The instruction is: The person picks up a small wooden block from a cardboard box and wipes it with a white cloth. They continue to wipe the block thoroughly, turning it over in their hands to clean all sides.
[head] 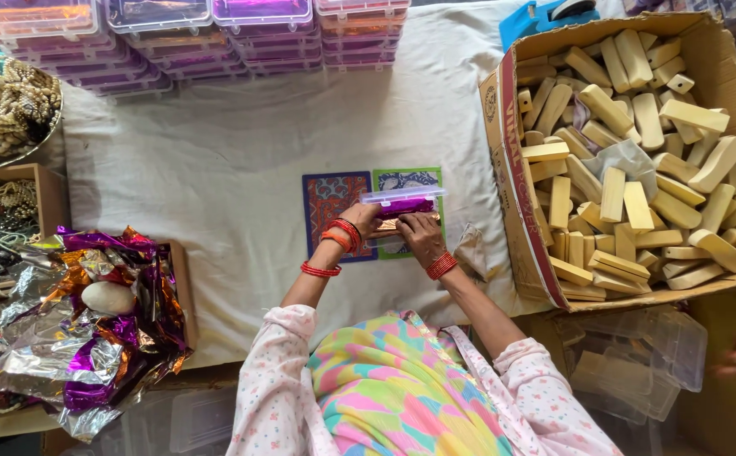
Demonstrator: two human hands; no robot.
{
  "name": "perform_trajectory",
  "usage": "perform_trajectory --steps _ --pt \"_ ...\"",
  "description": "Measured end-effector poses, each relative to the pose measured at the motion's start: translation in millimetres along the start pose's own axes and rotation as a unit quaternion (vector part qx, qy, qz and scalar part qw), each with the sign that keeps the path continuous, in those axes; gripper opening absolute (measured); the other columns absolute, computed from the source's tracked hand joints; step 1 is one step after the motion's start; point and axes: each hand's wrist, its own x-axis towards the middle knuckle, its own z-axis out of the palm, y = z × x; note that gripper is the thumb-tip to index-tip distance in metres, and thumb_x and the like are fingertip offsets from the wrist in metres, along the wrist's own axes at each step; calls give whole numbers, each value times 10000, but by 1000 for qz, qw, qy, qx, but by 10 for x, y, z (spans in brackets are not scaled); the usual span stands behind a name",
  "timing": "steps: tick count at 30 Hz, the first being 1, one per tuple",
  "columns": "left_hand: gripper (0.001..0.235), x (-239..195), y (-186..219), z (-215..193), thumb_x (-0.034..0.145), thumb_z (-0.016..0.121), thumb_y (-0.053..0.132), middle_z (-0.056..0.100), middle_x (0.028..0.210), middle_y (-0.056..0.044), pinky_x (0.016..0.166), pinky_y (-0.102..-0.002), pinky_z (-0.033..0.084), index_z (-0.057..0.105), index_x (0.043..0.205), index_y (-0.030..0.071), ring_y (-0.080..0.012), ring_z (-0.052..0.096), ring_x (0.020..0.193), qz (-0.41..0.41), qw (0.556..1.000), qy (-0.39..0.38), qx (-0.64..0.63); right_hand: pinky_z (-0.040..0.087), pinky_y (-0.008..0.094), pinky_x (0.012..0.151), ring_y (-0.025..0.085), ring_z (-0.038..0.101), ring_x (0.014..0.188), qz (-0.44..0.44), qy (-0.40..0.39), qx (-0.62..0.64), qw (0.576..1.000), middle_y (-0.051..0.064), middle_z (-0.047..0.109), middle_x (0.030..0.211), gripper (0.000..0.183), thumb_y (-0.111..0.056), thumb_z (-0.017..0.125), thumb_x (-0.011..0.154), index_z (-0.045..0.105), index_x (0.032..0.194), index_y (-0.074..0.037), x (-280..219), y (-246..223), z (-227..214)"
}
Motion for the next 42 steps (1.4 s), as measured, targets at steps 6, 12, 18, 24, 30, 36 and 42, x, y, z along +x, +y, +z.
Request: perform_trajectory --steps 6,12,18,24,30,36,42 --pt "360 -235 316 48 836 665 91 724 1001 -176 751 -506 579 684 1193 136 -403 691 914 73 989 121 33 494 458 1060 302 642 1183 -20 12 -44 999 118 700 1240 312 -115 660 902 716 1208 -84 -77 92 21" --pt "303 -272 237 450 842 622 -21 691 1095 -174 901 -463 582 667 1129 64 -371 647 1074 82 960 253 89 494 455 964 282 653 1111 19 -23 -34 999 95 699 1219 373 -119 616 909 716 1268 -138 -181 121 92" --pt "360 -312 301 420 801 616 -49 678 1127 -164 866 -401 595 675 1140 57 -334 649 1082 20 965 198 169 496 490 994 317 646 1113 2 -36 -65 997 111 679 1203 329 -168 617 921 717 1231 -211 -160 186 305" --pt "346 -321 233 602 809 668 -42 704 1090 -119 812 -389 608 706 1124 96 -304 678 1016 92 938 269 197 491 501 980 359 636 1139 13 -20 -78 997 151 673 1227 439 -62 583 824 699 1237 -158 33 123 352" --pt "250 -192 145 805 809 668 -45 729 984 -99 723 -360 618 715 1006 101 -262 729 893 33 941 215 260 497 480 1009 347 634 1169 63 -65 -51 995 148 674 1236 409 -64 572 871 688 1252 -158 118 54 114" --pt "215 -192 128 863 797 671 -41 723 980 -131 691 -387 619 729 972 69 -298 722 854 36 947 230 222 505 454 1044 332 632 1204 124 -120 -16 985 144 675 1247 374 -66 559 927 674 1271 -157 -22 122 77" --pt "215 -210 48 938 798 648 -49 689 963 -170 675 -462 604 721 977 45 -377 706 851 80 941 304 126 512 428 1079 317 629 1239 182 -171 18 968 140 676 1259 338 -68 546 984 661 1290 -156 -261 265 182"
